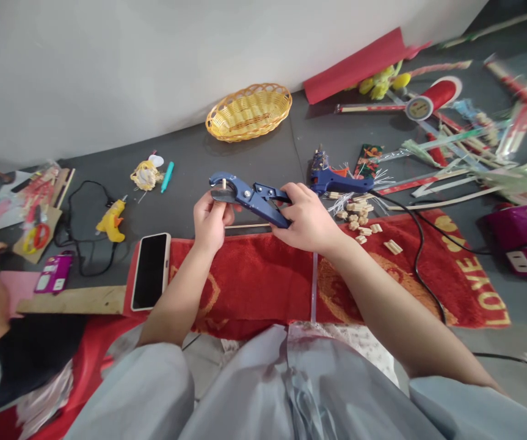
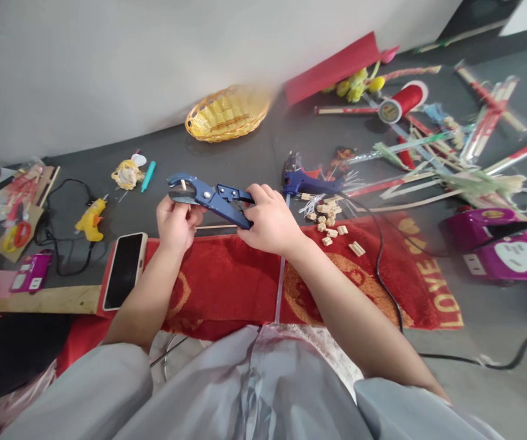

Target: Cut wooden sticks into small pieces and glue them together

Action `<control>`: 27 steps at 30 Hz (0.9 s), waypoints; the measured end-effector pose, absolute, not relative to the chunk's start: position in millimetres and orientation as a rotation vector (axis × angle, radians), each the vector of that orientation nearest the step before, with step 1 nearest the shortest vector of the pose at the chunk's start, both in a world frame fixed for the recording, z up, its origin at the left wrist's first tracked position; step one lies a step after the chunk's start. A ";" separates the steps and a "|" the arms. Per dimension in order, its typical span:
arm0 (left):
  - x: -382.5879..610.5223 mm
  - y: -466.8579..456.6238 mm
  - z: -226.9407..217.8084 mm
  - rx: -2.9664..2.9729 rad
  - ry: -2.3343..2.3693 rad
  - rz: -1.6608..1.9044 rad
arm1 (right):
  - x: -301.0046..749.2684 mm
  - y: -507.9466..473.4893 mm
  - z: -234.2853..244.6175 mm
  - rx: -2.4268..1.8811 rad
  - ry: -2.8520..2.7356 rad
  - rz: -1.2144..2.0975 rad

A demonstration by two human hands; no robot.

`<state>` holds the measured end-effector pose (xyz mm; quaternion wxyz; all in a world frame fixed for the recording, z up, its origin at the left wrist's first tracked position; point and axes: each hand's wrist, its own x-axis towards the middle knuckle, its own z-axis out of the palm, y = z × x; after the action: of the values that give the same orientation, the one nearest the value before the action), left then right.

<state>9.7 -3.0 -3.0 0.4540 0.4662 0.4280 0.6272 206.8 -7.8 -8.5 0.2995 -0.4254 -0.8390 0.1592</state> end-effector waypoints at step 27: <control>1.4 -4.0 -4.6 1.545 1.250 1.417 | 210.9 -6.1 -7.3 -1.161 -2.181 0.643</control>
<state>1.4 -4.0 -4.6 0.3434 0.5945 0.4812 0.5451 210.9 -6.1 -7.3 0.2902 -0.4351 -0.8175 0.2412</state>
